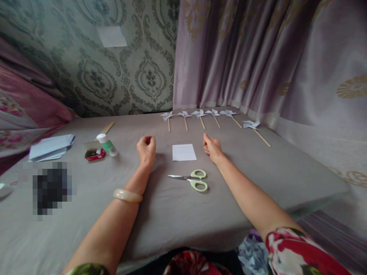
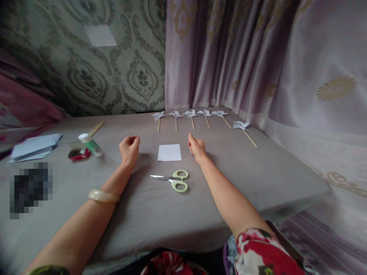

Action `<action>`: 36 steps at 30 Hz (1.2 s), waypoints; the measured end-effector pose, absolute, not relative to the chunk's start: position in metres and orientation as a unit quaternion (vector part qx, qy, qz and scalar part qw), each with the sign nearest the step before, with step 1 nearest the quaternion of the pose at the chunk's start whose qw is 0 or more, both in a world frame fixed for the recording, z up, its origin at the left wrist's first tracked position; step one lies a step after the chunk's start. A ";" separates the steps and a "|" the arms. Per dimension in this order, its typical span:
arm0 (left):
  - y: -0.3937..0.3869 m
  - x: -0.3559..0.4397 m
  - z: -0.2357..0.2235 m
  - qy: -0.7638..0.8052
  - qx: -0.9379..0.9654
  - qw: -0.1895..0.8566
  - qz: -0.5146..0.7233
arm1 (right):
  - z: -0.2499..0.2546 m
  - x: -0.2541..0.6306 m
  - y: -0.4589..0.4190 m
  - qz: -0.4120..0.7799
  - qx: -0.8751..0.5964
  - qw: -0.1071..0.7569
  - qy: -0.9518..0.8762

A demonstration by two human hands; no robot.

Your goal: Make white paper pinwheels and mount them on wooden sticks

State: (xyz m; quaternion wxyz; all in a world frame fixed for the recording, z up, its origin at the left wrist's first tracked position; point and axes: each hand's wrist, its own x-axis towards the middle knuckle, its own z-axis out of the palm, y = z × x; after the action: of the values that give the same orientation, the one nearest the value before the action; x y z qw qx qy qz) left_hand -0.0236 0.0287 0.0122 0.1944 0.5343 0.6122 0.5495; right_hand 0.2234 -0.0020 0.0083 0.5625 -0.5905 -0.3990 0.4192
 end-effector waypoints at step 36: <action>0.023 -0.117 0.029 0.792 0.315 -0.069 0.518 | -0.001 0.225 -0.002 0.483 -0.505 0.623 -0.352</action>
State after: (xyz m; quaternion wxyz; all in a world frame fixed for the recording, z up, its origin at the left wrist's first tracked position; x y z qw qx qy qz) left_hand -0.1171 0.0231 0.0292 -0.0688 0.3152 0.7920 0.5183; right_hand 0.2253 -0.0020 -0.0009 0.6231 -0.5048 -0.3522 0.4826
